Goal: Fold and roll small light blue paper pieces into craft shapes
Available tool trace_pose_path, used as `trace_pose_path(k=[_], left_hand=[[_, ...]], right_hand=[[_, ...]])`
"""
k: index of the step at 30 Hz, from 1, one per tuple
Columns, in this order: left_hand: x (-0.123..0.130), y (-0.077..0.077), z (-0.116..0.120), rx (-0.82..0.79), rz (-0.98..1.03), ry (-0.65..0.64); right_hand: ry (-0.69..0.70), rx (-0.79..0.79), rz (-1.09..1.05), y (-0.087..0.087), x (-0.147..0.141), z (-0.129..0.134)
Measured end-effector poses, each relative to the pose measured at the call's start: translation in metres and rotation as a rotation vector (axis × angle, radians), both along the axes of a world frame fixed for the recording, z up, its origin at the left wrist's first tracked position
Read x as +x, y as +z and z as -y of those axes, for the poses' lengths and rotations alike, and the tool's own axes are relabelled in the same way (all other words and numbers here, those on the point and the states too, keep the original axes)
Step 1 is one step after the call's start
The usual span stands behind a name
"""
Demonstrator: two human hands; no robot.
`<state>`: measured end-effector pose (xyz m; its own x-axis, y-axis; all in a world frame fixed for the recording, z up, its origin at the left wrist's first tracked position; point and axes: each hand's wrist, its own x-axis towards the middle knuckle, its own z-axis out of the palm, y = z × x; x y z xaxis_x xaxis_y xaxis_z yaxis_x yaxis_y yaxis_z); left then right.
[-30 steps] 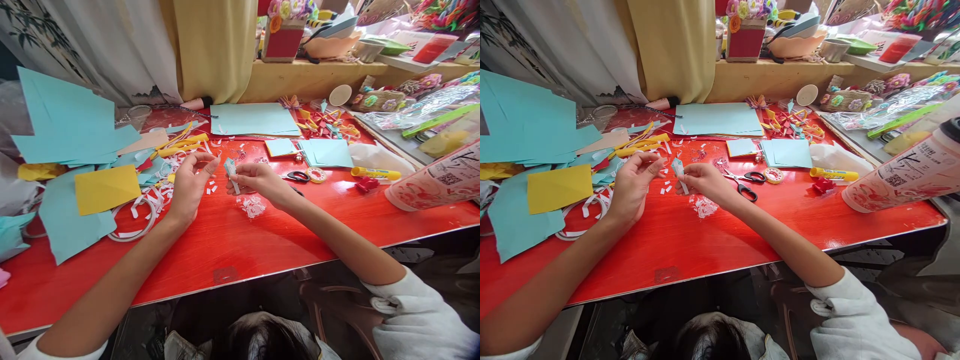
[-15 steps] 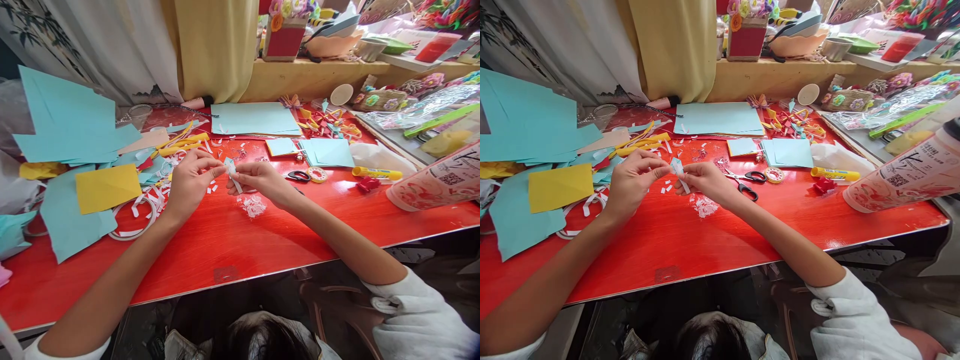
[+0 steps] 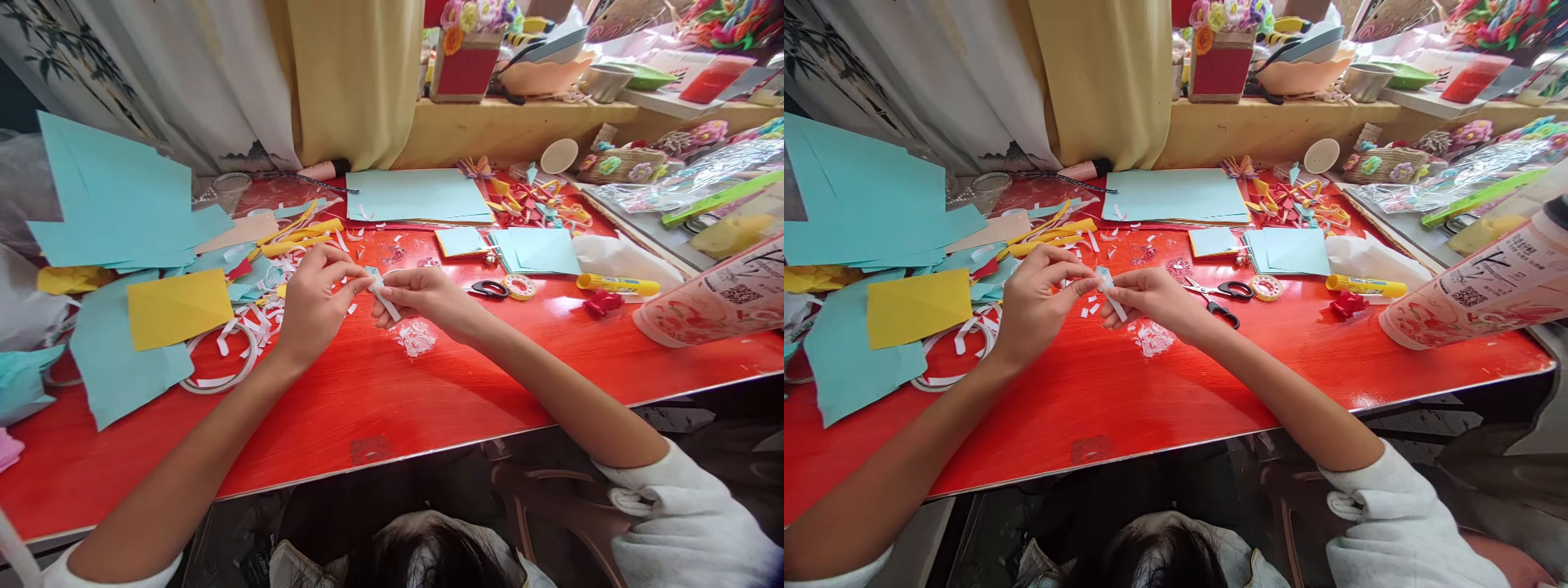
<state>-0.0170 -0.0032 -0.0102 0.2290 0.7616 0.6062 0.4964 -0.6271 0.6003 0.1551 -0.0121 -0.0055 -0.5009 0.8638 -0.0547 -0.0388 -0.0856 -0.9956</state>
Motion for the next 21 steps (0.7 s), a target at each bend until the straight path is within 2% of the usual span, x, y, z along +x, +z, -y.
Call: trace_pose_path(k=[6, 10, 17, 21], left_hand=[[0.0011, -0.0034, 0.0026, 0.071, -0.056, 0.012], [0.0030, -0.0032, 0.0046, 0.048, -0.058, 0.023], [0.0031, -0.0020, -0.0004, -0.093, 0.156, 0.061], [0.0019, 0.0010, -0.0012, -0.292, 0.145, -0.027]], right_hand=[[0.037, -0.063, -0.092, -0.0017, 0.0034, -0.0004], [0.027, -0.072, -0.107, -0.0005, 0.0031, 0.0008], [0.005, -0.056, -0.105, -0.0004, 0.0006, 0.0014], [-0.052, -0.020, -0.060, 0.0009, -0.0004, 0.0011]])
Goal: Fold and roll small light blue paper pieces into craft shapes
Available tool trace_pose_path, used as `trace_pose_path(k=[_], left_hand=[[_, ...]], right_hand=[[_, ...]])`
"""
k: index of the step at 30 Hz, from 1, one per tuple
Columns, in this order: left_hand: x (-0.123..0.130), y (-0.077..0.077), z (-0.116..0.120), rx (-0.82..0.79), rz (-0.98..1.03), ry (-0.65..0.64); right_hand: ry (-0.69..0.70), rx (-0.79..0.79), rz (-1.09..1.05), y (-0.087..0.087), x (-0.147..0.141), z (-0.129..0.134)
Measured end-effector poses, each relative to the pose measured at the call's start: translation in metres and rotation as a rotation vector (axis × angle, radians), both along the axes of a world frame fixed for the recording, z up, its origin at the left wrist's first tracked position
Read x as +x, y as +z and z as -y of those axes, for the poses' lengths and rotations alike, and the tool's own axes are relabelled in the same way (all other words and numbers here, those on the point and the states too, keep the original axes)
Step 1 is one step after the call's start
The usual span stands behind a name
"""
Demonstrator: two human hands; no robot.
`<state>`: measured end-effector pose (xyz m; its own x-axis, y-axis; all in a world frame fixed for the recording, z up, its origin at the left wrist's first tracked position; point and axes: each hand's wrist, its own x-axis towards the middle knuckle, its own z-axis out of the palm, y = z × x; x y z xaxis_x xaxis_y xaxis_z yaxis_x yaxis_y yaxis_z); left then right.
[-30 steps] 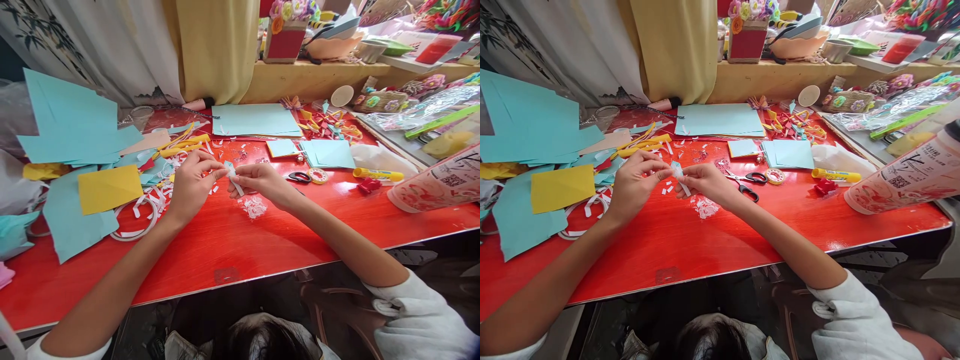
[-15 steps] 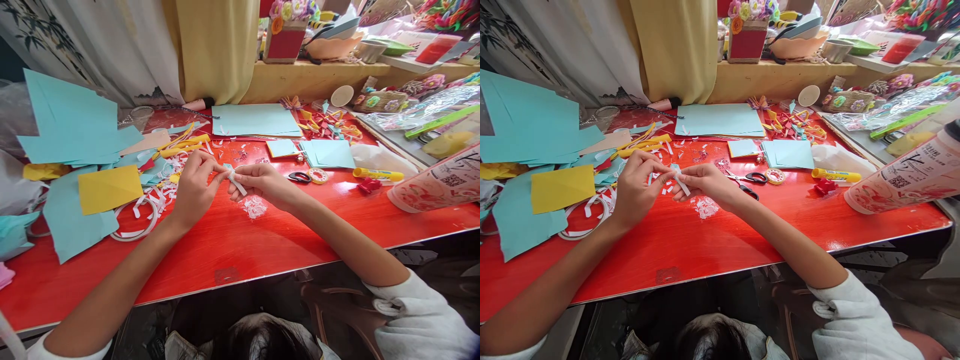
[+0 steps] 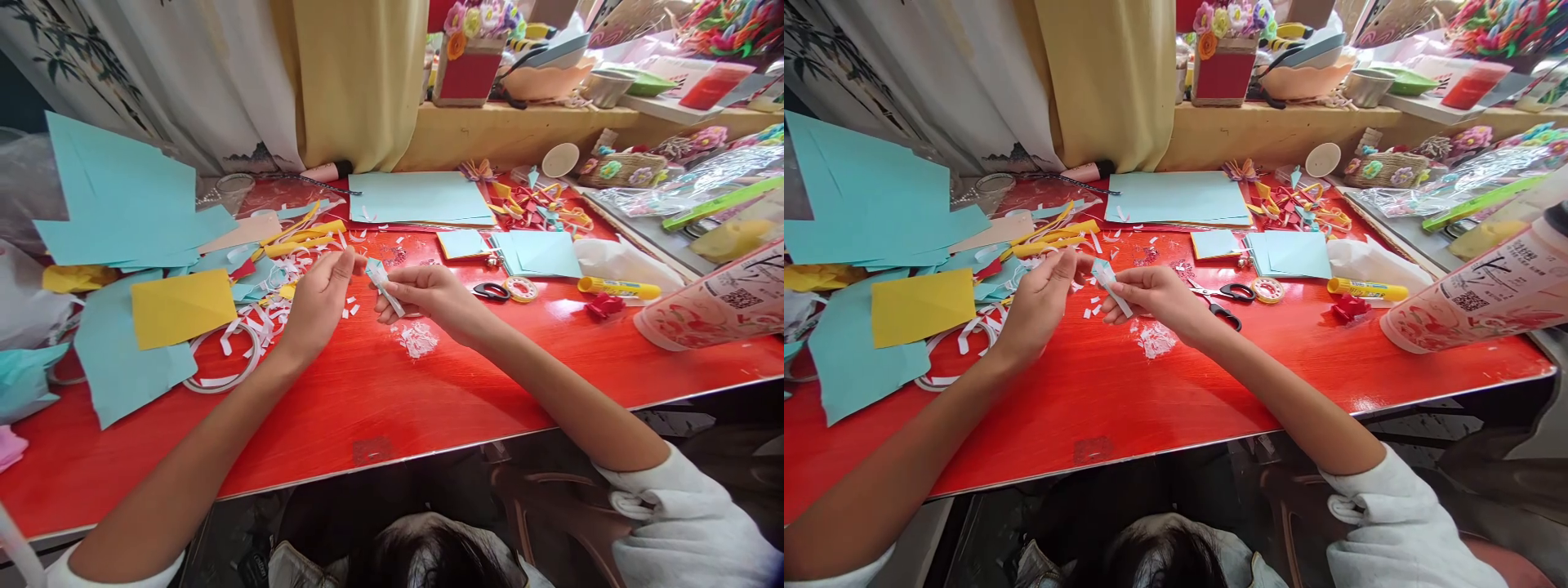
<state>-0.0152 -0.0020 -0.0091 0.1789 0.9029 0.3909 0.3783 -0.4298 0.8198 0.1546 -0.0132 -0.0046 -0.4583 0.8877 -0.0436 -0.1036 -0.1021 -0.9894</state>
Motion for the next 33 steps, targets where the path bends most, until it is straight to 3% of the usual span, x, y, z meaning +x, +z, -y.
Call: trace_pose_path(k=[6, 14, 26, 30, 33], left_hand=[[0.001, -0.004, 0.002, -0.026, -0.060, -0.002], [0.002, -0.004, -0.001, -0.152, 0.169, -0.081], [-0.001, -0.007, -0.007, -0.216, 0.355, -0.056], [-0.001, -0.003, -0.007, -0.187, 0.389, -0.041], [-0.002, -0.003, -0.008, -0.119, 0.390, 0.025]], right_hand=[[-0.022, 0.019, 0.112, 0.004, -0.003, 0.002], [0.003, 0.037, 0.130, 0.003, 0.002, -0.001], [0.136, 0.018, 0.261, 0.005, 0.008, -0.004], [0.199, -0.013, 0.285, 0.004, 0.009, -0.005], [0.157, -0.003, 0.232, 0.003, 0.009, -0.006]])
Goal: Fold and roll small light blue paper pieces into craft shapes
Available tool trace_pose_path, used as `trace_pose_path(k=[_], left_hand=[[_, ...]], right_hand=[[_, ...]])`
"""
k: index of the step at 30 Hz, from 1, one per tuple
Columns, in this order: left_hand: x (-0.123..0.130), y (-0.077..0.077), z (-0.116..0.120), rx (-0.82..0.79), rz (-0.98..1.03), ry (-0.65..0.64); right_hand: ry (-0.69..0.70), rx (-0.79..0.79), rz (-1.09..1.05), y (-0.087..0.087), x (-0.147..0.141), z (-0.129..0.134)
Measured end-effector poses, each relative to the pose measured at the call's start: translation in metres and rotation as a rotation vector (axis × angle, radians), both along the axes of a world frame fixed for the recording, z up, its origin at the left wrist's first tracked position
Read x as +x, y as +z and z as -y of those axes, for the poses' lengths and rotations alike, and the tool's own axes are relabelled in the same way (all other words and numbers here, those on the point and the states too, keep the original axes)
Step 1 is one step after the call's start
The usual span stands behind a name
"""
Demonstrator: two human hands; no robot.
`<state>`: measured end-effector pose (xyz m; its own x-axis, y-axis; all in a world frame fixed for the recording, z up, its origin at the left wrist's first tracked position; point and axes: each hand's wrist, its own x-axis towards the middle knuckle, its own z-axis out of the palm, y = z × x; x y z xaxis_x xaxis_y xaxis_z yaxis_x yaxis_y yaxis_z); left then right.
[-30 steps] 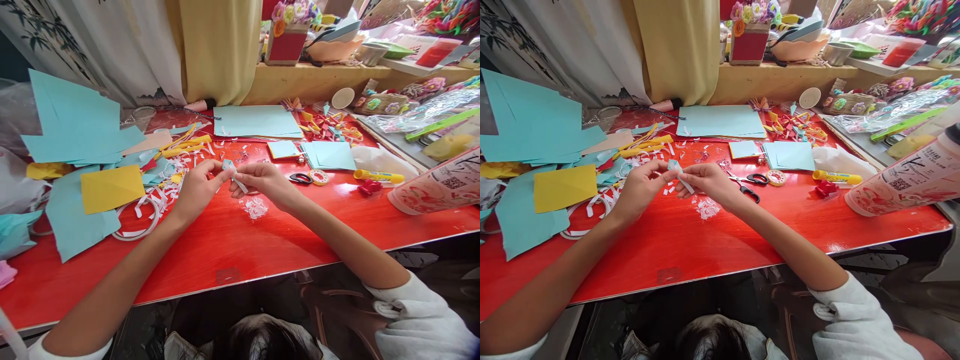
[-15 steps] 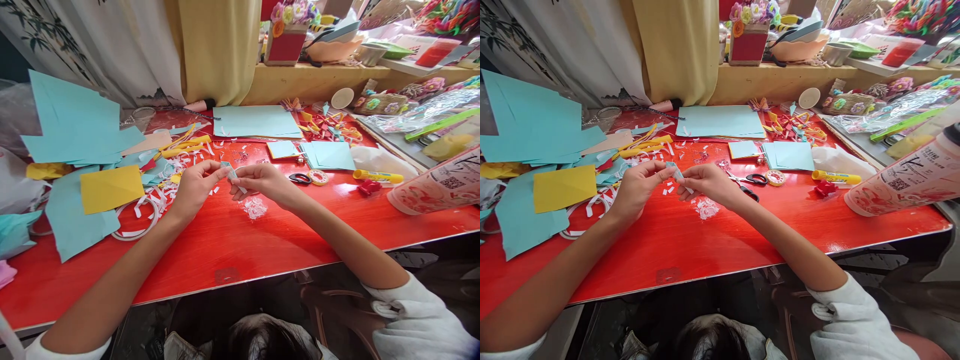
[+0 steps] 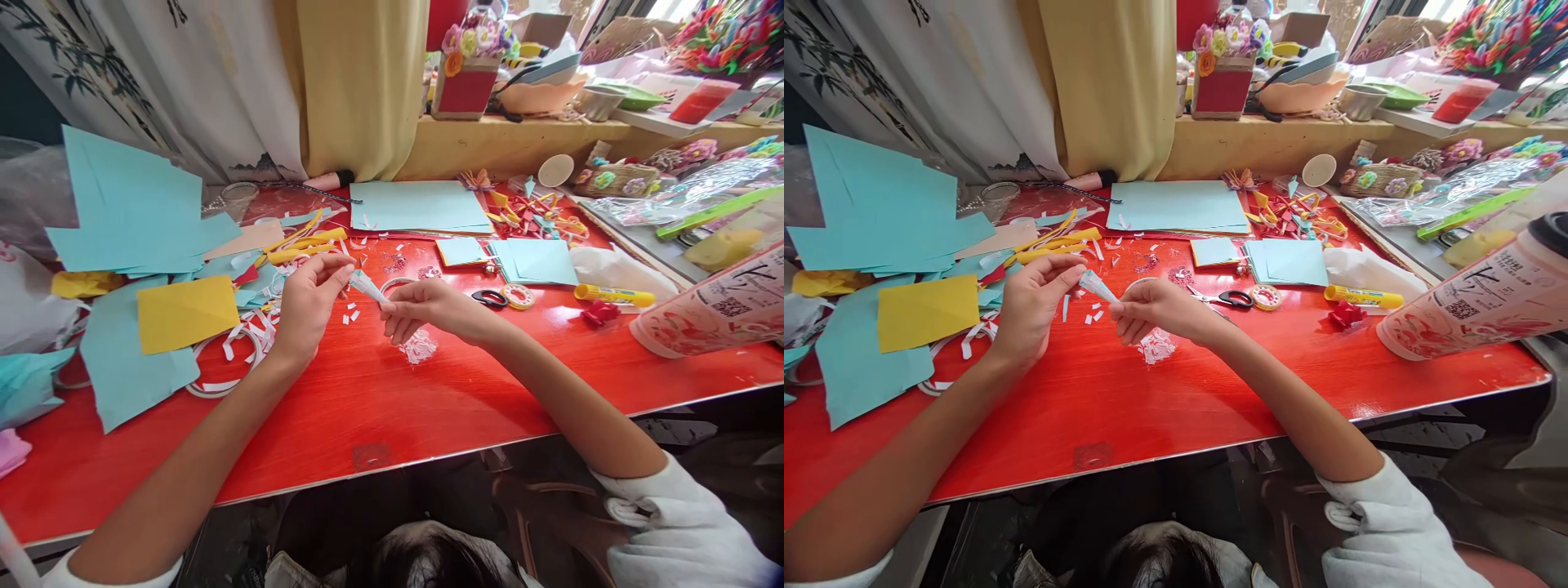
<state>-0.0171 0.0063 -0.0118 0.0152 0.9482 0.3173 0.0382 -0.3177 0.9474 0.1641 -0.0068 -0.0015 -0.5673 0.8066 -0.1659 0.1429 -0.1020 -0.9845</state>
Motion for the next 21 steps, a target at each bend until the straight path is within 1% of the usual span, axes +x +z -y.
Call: trace_pose_path(k=[2, 3, 6, 9, 11, 13, 16, 18, 19, 21], left_hand=[[-0.001, 0.000, -0.001, 0.017, -0.016, 0.036], [-0.001, 0.000, -0.001, 0.014, -0.037, 0.033], [-0.001, 0.000, 0.000, -0.039, -0.109, -0.050], [0.001, -0.002, 0.003, -0.092, -0.134, -0.134], [0.003, -0.004, 0.006, -0.075, -0.176, -0.128], [0.004, -0.007, 0.009, 0.022, -0.310, -0.080], [0.005, -0.009, 0.013, 0.313, -0.601, 0.007], [0.005, -0.009, 0.015, 0.477, -0.733, 0.017], [0.005, -0.009, 0.016, 0.522, -0.770, 0.004], [0.006, -0.007, 0.016, 0.535, -0.796, -0.048]], right_hand=[[-0.091, 0.024, -0.056, 0.001, 0.001, -0.002], [-0.154, 0.043, -0.082, 0.002, 0.002, -0.003], [-0.315, 0.110, -0.156, 0.005, 0.004, -0.004], [-0.369, 0.136, -0.222, 0.008, 0.004, -0.005], [-0.374, 0.152, -0.234, 0.007, 0.004, -0.005], [-0.362, 0.173, -0.234, 0.005, 0.003, -0.005], [-0.327, 0.205, -0.213, 0.002, 0.000, -0.004], [-0.302, 0.236, -0.181, 0.000, -0.001, -0.003], [-0.291, 0.250, -0.166, 0.000, -0.001, -0.003], [-0.282, 0.263, -0.149, -0.001, -0.002, -0.003]])
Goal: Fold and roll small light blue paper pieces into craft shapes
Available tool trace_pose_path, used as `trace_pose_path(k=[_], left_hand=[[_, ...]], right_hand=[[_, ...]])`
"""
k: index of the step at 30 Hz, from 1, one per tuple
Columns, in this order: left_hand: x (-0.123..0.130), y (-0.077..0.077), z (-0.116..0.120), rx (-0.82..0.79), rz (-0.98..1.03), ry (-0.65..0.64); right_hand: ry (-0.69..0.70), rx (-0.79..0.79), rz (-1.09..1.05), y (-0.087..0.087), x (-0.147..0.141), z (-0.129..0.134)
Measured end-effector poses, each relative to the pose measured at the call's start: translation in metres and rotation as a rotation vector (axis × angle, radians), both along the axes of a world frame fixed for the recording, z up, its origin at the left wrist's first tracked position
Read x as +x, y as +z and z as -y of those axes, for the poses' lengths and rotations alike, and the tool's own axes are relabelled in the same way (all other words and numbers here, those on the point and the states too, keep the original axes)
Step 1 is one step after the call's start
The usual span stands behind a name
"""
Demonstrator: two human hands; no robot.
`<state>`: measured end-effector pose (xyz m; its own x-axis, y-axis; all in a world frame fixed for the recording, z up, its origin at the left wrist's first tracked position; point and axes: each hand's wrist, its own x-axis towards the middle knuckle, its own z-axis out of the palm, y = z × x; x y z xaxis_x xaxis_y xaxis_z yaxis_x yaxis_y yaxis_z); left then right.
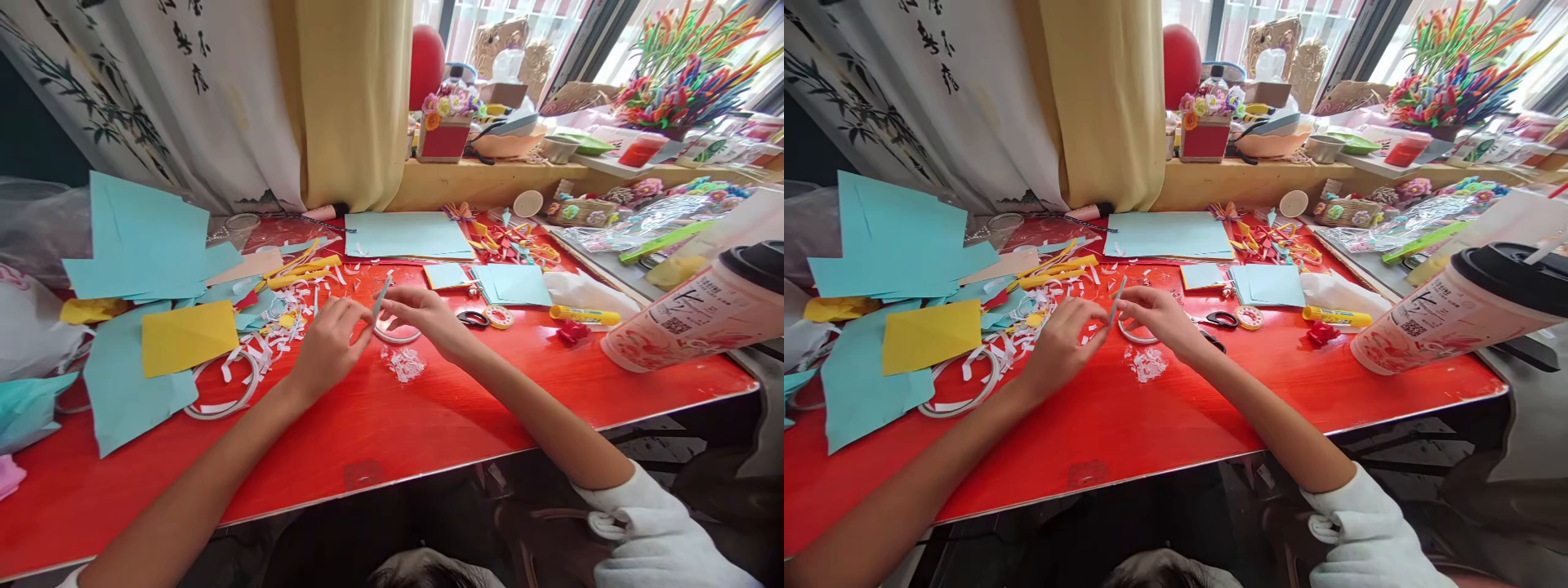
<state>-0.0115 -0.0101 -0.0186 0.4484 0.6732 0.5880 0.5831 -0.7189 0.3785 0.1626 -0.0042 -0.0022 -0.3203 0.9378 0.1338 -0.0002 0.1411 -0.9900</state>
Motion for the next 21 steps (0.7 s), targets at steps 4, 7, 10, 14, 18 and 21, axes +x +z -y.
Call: trace_pose_path(k=[4, 7, 10, 14, 18, 21], left_hand=[[-0.001, 0.006, -0.002, -0.196, 0.133, -0.003], [-0.004, 0.009, -0.007, -0.392, 0.278, 0.028], [-0.007, 0.009, -0.012, -0.580, 0.361, -0.009], [-0.010, 0.010, -0.016, -0.676, 0.655, 0.012], [-0.010, 0.012, -0.017, -0.786, 0.734, -0.014], [-0.004, 0.008, -0.014, -0.884, 0.679, -0.060]], right_hand=[[0.006, -0.018, 0.068, -0.004, -0.001, 0.000], [0.080, -0.036, 0.132, -0.010, -0.007, 0.002], [0.123, 0.048, 0.234, -0.013, -0.012, 0.003], [-0.002, 0.262, 0.626, 0.005, 0.006, -0.002], [-0.160, 0.298, 1.091, 0.027, 0.058, 0.000], [-0.109, 0.226, 1.285, 0.021, 0.094, 0.010]])
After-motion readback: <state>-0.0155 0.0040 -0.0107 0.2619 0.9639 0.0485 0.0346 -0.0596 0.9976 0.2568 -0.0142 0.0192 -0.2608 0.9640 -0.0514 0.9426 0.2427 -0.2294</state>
